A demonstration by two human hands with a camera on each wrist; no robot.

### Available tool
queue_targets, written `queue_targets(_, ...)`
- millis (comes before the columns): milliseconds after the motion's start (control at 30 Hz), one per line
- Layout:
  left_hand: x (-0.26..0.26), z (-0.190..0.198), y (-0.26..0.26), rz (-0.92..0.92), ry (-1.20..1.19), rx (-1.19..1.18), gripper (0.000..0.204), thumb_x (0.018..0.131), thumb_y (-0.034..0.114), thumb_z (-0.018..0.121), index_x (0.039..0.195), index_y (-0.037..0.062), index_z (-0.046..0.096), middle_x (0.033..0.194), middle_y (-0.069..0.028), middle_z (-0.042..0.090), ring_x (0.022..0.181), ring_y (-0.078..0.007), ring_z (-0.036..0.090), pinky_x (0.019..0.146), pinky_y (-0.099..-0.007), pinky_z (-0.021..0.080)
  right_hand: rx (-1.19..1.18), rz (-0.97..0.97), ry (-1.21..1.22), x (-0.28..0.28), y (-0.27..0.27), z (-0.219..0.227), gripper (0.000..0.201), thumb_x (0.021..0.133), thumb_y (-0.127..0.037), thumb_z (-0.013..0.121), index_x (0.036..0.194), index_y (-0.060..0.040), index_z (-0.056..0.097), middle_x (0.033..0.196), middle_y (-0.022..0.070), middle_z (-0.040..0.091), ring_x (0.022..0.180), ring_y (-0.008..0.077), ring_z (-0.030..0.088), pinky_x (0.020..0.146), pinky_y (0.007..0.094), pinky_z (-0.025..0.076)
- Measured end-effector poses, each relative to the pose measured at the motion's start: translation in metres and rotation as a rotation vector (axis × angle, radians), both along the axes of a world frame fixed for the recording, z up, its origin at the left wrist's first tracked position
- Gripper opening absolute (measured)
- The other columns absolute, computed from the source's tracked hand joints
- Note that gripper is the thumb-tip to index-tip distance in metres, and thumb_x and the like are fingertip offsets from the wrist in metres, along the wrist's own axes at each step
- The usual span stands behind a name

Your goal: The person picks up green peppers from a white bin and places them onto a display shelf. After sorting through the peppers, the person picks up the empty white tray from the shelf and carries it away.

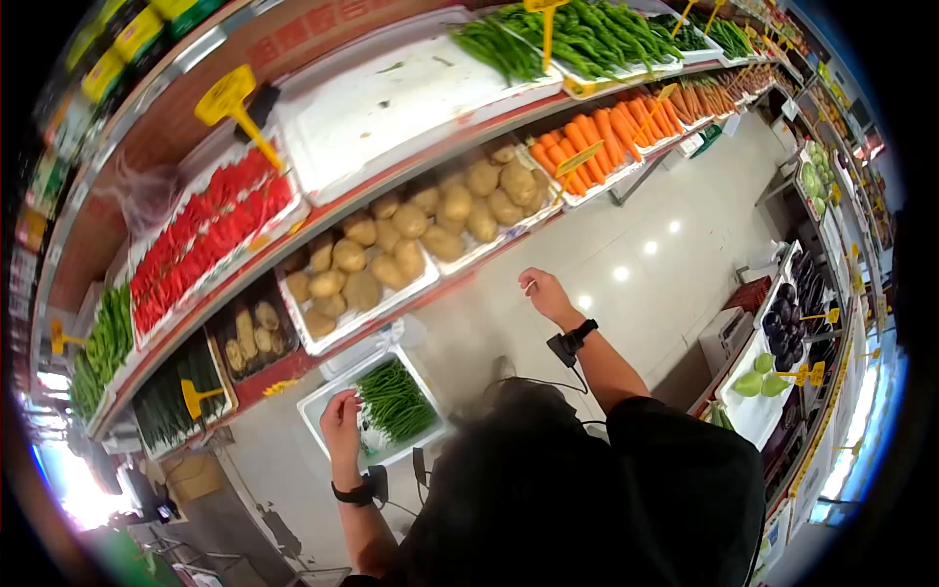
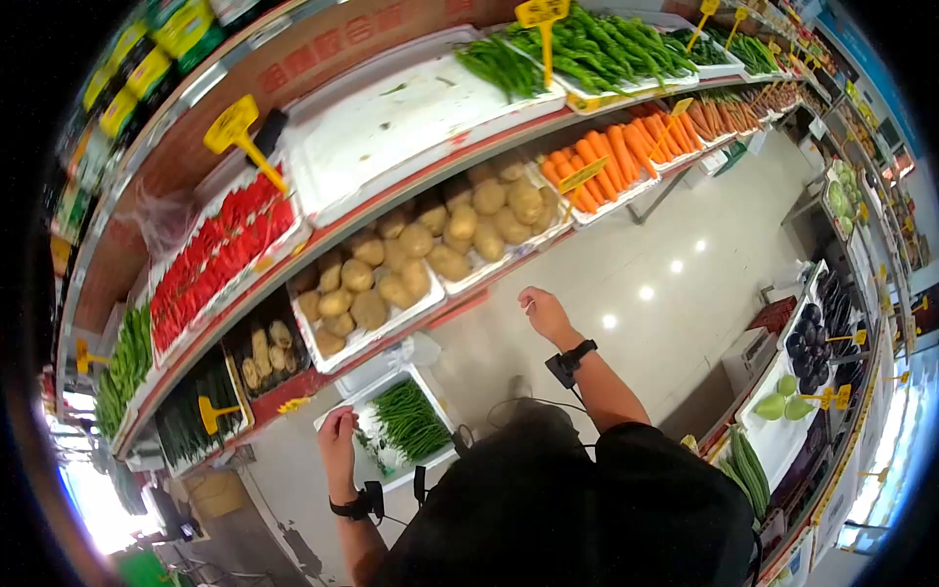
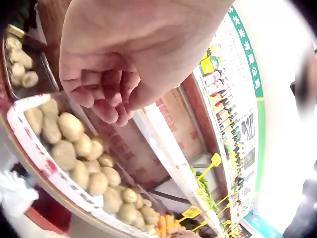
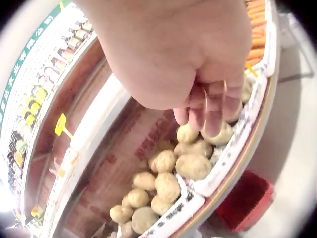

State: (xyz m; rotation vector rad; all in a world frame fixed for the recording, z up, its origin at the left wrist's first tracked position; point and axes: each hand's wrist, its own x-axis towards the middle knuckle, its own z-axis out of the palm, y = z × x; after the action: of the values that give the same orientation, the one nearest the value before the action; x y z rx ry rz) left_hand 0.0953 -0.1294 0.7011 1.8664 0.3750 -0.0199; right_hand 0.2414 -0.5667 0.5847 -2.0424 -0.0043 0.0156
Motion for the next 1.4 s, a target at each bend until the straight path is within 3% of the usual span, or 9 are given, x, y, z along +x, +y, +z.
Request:
queue_targets(200, 0.092, 0.028, -0.143, -0.198, -0.029, -0.132, 0.017, 0.092, 0.008, 0.055, 0.103, -0.0015, 0.063, 0.084, -0.004, 0.065, 0.077, -0.0088, 0.058, 0.071, -0.0219, 0.047, 0.131, -0.058, -0.131, 0.044, -0.086, 0.065, 0.013, 0.085, 0.002, 0.049, 0.092, -0.0003, 0.06, 0.078, 0.0065, 0.063, 0.067, 0.0158, 0.06, 0.064, 0.028, 0.049)
queue_targets(300, 0.12, 0.04, -0.186, -0.282, -0.062, -0.107, 0.017, 0.091, 0.008, 0.056, 0.104, -0.0011, 0.063, 0.084, -0.0035, 0.064, 0.077, -0.008, 0.058, 0.07, -0.0216, 0.046, 0.224, -0.011, -0.159, 0.069, -0.106, 0.118, 0.011, 0.088, -0.002, 0.051, 0.093, 0.0001, 0.06, 0.078, 0.0027, 0.063, 0.072, 0.0112, 0.059, 0.066, 0.0252, 0.048)
queue_targets(433, 0.149, 0.053, -0.211, -0.396, -0.107, -0.017, 0.017, 0.09, 0.008, 0.058, 0.104, -0.0002, 0.063, 0.083, -0.0034, 0.065, 0.075, -0.0075, 0.058, 0.068, -0.0217, 0.046, 0.303, 0.069, -0.214, 0.123, -0.117, 0.176, 0.012, 0.089, -0.006, 0.052, 0.095, 0.0007, 0.061, 0.08, 0.0018, 0.063, 0.077, 0.0093, 0.059, 0.069, 0.0233, 0.047)
queue_targets(600, 0.182, 0.061, -0.214, -0.37, -0.082, -0.053, 0.016, 0.09, 0.008, 0.057, 0.102, -0.0001, 0.064, 0.084, -0.004, 0.066, 0.075, -0.0075, 0.058, 0.068, -0.022, 0.046, 0.234, 0.183, -0.276, 0.205, -0.099, 0.232, 0.017, 0.088, -0.011, 0.055, 0.099, 0.0005, 0.062, 0.086, 0.0056, 0.066, 0.08, 0.0121, 0.061, 0.071, 0.0262, 0.048)
queue_targets(700, 0.205, 0.038, -0.205, -0.363, -0.097, -0.176, 0.016, 0.09, 0.007, 0.057, 0.102, -0.0003, 0.064, 0.085, -0.0036, 0.066, 0.075, -0.0073, 0.058, 0.069, -0.0217, 0.046, -0.017, 0.109, -0.383, 0.267, -0.083, 0.257, 0.021, 0.085, -0.017, 0.059, 0.095, 0.0011, 0.063, 0.084, 0.0121, 0.067, 0.076, 0.0206, 0.064, 0.07, 0.0304, 0.05)
queue_targets(867, 0.254, 0.057, -0.198, -0.414, -0.109, -0.209, 0.015, 0.09, 0.008, 0.059, 0.102, -0.0001, 0.064, 0.082, -0.0015, 0.064, 0.074, -0.007, 0.056, 0.068, -0.0219, 0.046, -0.582, -0.035, -0.445, 0.413, -0.075, 0.248, 0.031, 0.086, -0.026, 0.055, 0.087, 0.003, 0.065, 0.077, 0.0226, 0.065, 0.079, 0.0378, 0.065, 0.072, 0.0453, 0.051)
queue_targets(967, 0.281, 0.07, -0.187, -0.442, -0.129, -0.213, 0.015, 0.089, 0.008, 0.059, 0.101, -0.0007, 0.064, 0.083, -0.0025, 0.064, 0.073, -0.0075, 0.057, 0.067, -0.0225, 0.046, -0.801, -0.265, -0.237, 0.498, -0.092, 0.214, 0.028, 0.085, -0.022, 0.052, 0.093, 0.0025, 0.065, 0.092, 0.0247, 0.066, 0.085, 0.042, 0.064, 0.077, 0.0473, 0.051)
queue_targets(1200, 0.332, 0.086, -0.161, -0.56, -0.184, -0.182, 0.015, 0.089, 0.008, 0.059, 0.1, -0.001, 0.063, 0.084, -0.0056, 0.066, 0.074, -0.0096, 0.059, 0.068, -0.0234, 0.047, -0.89, -0.215, -0.033, 0.528, -0.09, 0.226, 0.041, 0.081, -0.03, 0.061, 0.101, 0.0054, 0.062, 0.108, 0.0269, 0.061, 0.102, 0.0389, 0.06, 0.088, 0.0434, 0.048)
queue_targets(1400, 0.355, 0.079, -0.156, -0.575, -0.155, -0.184, 0.016, 0.09, 0.007, 0.057, 0.102, -0.0019, 0.063, 0.085, -0.0062, 0.067, 0.079, -0.01, 0.062, 0.071, -0.0238, 0.048, -0.926, -0.214, 0.035, 0.562, -0.106, 0.197, 0.047, 0.08, -0.036, 0.06, 0.103, 0.0056, 0.059, 0.114, 0.0279, 0.058, 0.106, 0.039, 0.058, 0.09, 0.0445, 0.047)
